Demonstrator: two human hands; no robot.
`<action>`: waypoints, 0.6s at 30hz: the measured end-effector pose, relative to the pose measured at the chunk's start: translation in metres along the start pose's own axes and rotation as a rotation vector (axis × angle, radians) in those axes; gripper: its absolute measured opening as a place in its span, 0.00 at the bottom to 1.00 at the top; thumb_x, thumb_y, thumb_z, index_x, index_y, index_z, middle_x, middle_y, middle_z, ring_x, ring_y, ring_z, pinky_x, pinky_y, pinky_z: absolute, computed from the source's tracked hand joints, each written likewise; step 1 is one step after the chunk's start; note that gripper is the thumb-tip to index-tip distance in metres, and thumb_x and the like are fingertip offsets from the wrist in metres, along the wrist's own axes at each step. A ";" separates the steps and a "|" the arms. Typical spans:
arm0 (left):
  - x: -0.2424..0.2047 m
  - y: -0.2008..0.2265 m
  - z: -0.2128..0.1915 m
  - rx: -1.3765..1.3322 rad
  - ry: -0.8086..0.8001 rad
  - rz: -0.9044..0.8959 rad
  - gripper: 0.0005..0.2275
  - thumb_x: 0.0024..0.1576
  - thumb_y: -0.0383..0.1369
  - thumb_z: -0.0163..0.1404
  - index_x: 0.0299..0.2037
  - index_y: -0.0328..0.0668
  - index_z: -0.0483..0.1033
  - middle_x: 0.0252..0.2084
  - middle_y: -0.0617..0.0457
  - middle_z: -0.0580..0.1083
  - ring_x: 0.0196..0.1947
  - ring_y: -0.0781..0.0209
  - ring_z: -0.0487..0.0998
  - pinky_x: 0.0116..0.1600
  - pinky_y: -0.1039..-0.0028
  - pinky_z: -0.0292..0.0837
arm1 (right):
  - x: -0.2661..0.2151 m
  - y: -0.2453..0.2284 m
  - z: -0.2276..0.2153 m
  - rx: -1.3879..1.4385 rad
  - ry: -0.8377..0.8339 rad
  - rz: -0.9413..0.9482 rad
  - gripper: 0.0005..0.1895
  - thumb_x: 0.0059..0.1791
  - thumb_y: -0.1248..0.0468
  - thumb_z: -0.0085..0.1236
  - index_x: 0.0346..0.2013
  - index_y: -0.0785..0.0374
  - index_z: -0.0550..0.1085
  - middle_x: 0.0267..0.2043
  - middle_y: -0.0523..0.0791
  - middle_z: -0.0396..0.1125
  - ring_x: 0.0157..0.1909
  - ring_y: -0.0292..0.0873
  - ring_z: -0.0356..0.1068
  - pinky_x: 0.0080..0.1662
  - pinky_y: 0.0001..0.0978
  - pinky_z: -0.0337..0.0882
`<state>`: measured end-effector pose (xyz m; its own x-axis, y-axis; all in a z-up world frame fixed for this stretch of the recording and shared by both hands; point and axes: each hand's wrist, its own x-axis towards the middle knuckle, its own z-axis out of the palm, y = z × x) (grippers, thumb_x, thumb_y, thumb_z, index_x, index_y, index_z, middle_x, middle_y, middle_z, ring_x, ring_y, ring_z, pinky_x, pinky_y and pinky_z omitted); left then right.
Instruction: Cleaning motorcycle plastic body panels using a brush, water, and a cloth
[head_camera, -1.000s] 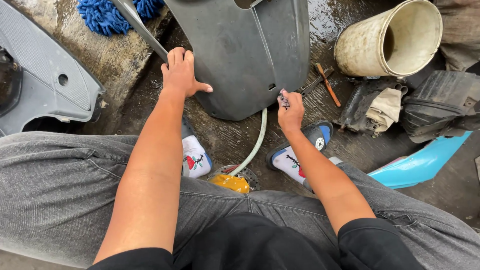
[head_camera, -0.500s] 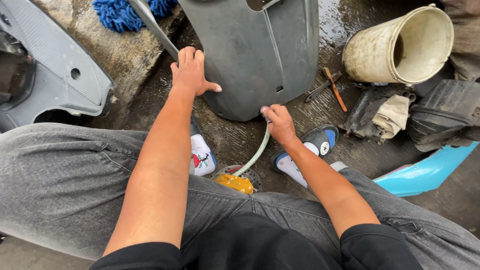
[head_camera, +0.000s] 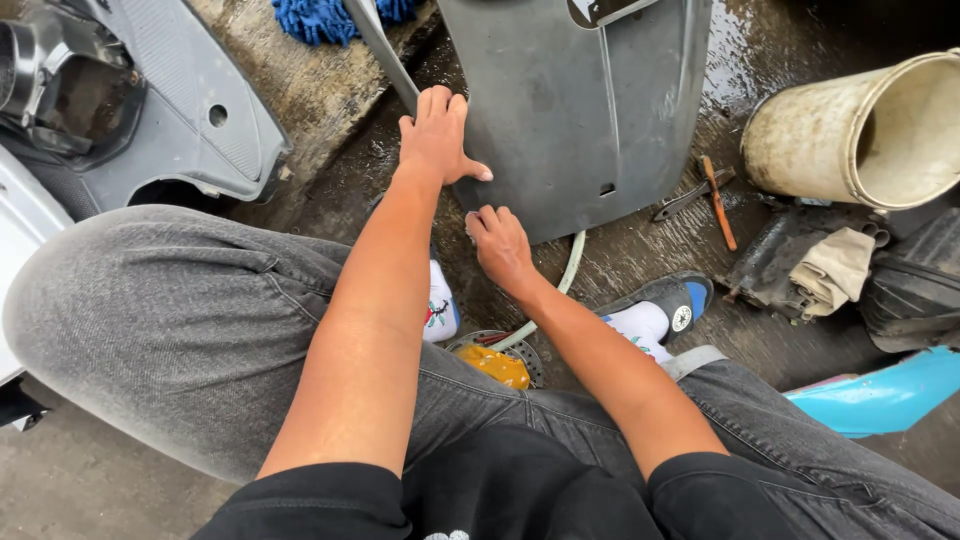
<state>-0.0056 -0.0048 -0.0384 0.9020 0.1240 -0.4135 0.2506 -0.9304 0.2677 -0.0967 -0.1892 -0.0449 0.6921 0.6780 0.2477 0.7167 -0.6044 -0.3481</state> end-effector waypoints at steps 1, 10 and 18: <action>0.000 0.000 0.002 -0.001 -0.001 -0.004 0.48 0.33 0.57 0.73 0.58 0.37 0.63 0.63 0.46 0.58 0.64 0.46 0.55 0.53 0.52 0.61 | -0.005 0.005 -0.007 0.003 -0.002 -0.003 0.10 0.47 0.68 0.55 0.43 0.63 0.74 0.39 0.47 0.61 0.34 0.49 0.60 0.39 0.39 0.66; -0.004 0.000 0.000 -0.010 -0.005 -0.021 0.53 0.33 0.58 0.72 0.66 0.40 0.61 0.66 0.48 0.56 0.66 0.48 0.53 0.56 0.52 0.59 | -0.024 0.022 -0.014 -0.091 -0.165 -0.163 0.11 0.47 0.66 0.52 0.43 0.61 0.73 0.40 0.46 0.60 0.37 0.46 0.60 0.41 0.36 0.64; 0.001 -0.002 0.003 -0.007 0.007 0.002 0.50 0.33 0.58 0.73 0.62 0.41 0.62 0.64 0.49 0.56 0.64 0.49 0.54 0.51 0.54 0.60 | -0.012 0.021 -0.007 -0.133 -0.196 -0.135 0.10 0.46 0.66 0.55 0.42 0.57 0.75 0.39 0.45 0.61 0.35 0.47 0.60 0.39 0.38 0.64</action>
<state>-0.0060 -0.0040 -0.0416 0.9049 0.1244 -0.4071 0.2513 -0.9280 0.2750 -0.0899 -0.2129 -0.0488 0.5692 0.8161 0.0998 0.8150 -0.5442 -0.1990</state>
